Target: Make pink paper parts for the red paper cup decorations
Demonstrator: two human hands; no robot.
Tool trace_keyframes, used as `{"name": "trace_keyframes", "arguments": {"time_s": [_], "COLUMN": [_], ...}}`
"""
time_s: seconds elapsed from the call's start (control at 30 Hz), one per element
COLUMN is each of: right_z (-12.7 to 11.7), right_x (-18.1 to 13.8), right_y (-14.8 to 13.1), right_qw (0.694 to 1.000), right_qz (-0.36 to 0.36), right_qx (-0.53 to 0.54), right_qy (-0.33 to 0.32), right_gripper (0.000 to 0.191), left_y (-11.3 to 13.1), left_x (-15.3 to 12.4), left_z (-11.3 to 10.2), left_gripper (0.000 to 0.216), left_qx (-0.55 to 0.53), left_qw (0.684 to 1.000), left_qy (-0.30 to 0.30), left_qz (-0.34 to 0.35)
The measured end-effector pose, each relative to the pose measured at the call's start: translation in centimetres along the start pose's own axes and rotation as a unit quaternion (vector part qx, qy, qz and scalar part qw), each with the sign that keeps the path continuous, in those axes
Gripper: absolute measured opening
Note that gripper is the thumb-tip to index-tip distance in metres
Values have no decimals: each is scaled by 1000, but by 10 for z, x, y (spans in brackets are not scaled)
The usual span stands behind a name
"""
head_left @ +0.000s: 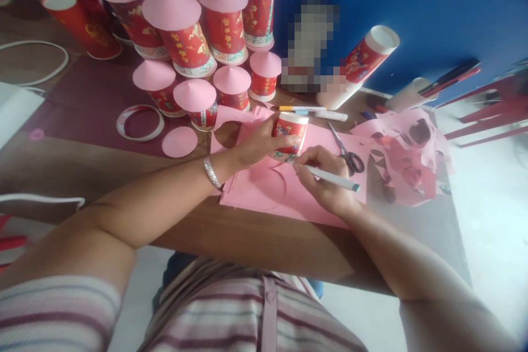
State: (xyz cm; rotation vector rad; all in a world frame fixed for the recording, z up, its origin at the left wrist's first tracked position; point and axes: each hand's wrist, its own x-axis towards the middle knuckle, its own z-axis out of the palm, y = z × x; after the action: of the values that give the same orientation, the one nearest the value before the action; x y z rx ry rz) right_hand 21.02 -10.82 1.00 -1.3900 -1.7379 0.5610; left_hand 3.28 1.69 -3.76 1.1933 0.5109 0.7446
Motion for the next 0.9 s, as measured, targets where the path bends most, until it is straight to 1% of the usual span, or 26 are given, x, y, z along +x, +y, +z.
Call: {"name": "trace_keyframes", "arguments": {"time_s": [0.07,0.13,0.23,0.33,0.43,0.67,0.9], "right_z": [-3,-5,-6,-4,-2,-3,-3], "right_x": [1,0,-1,-1,-1,2,2], "right_y": [-2,-2,1,6,8,6,7], "right_qw": [1000,999,996,980,964,952,952], "right_qz": [13,-1,-86,-178,-228,-254,-255], "right_qx": [23,32,0,-61,-102,-139,-139], "right_qy": [-14,-18,15,68,86,97,95], "right_gripper": [17,16,13,16,20,24,24], "left_y": [1,1,1,1,1,0,0], "left_x": [0,1,1,0,0,0,-1], "left_z": [1,1,1,1,0,-1,0], "left_gripper": [59,58,57,54,52,52,51], "left_qx": [-9,-16,-22,-28,-34,-34,-33], "left_qw": [1000,1000,1000,999,999,999,999], "left_qy": [3,1,-7,-15,-14,-12,-17], "left_qz": [-4,-4,0,-3,0,-10,-7]}}
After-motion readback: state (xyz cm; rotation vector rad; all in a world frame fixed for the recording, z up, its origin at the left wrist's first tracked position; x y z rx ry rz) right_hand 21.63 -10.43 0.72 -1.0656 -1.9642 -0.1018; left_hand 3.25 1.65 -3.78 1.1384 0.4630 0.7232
